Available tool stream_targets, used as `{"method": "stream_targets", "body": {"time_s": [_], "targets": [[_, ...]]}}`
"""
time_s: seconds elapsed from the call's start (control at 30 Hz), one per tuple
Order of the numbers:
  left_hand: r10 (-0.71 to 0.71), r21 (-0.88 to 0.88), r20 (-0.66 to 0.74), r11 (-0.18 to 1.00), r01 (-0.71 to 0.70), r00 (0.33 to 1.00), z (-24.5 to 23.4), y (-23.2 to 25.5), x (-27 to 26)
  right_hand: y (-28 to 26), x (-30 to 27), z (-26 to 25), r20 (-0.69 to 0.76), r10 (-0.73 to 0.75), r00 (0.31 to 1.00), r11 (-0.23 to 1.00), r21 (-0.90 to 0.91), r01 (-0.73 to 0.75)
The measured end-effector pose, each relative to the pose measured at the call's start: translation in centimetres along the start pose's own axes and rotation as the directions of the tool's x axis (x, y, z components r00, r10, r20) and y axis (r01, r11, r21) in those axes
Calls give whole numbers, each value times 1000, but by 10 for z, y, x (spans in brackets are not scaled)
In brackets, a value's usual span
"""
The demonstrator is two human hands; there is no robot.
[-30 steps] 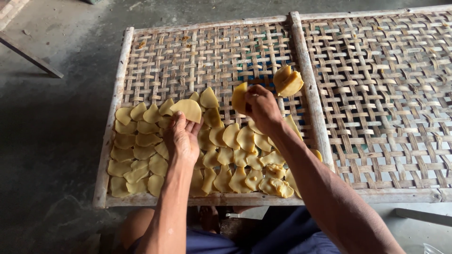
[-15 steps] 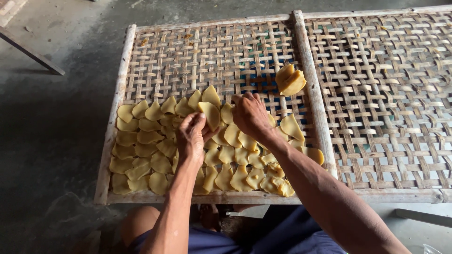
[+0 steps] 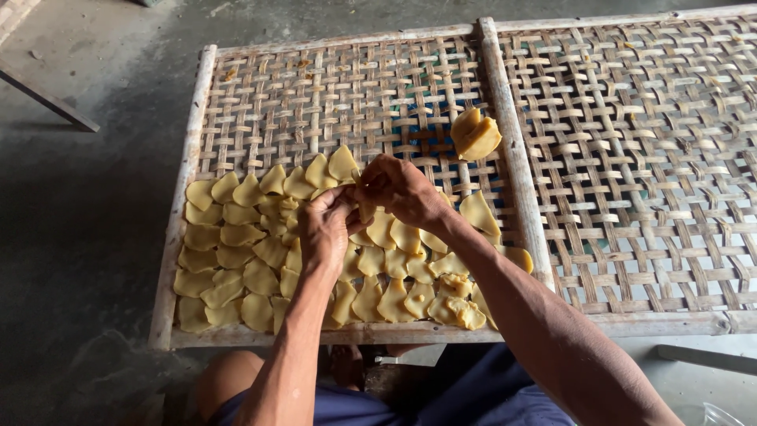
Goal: The person sits on a low stool and arranges small yellow dough pieces onto a woven bamboo tray. They pick up pieces from a metal bowl and place them in neat rows on the tray, occasionally adjusting their position.
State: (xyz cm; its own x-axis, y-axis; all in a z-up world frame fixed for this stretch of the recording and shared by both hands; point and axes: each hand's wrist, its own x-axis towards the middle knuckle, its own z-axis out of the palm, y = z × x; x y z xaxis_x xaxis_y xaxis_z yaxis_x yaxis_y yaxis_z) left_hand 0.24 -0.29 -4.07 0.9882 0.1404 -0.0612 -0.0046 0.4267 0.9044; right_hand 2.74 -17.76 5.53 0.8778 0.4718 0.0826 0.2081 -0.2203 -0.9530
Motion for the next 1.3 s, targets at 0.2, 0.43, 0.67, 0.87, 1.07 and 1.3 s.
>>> {"method": "stream_targets", "body": {"time_s": [0.2,0.43,0.67,0.87,1.07,1.3], "targets": [[103,323,23,940,-105,994,14,18,-11,-14,-6,1,-64,-9,998,996,-91,3],[118,-56,49,992,-115,992,26,14,-7,-29,-9,8,-216,-2,976,958,-281,-60],[209,-112,169,975,-191,963,25,17,-9,-21,-10,-2,-74,33,997,996,-83,-39],[-154,117,-312,973,199,938,17,15,3,8,-3,1,-118,307,944,763,624,-171],[-251,-377,-221,913,155,942,-12,-11,23,38,8,-4,-149,490,859,492,861,-131],[-150,-297,-358,954,40,922,-40,5,23,56,51,-28,-312,409,858,803,569,-175]]}}
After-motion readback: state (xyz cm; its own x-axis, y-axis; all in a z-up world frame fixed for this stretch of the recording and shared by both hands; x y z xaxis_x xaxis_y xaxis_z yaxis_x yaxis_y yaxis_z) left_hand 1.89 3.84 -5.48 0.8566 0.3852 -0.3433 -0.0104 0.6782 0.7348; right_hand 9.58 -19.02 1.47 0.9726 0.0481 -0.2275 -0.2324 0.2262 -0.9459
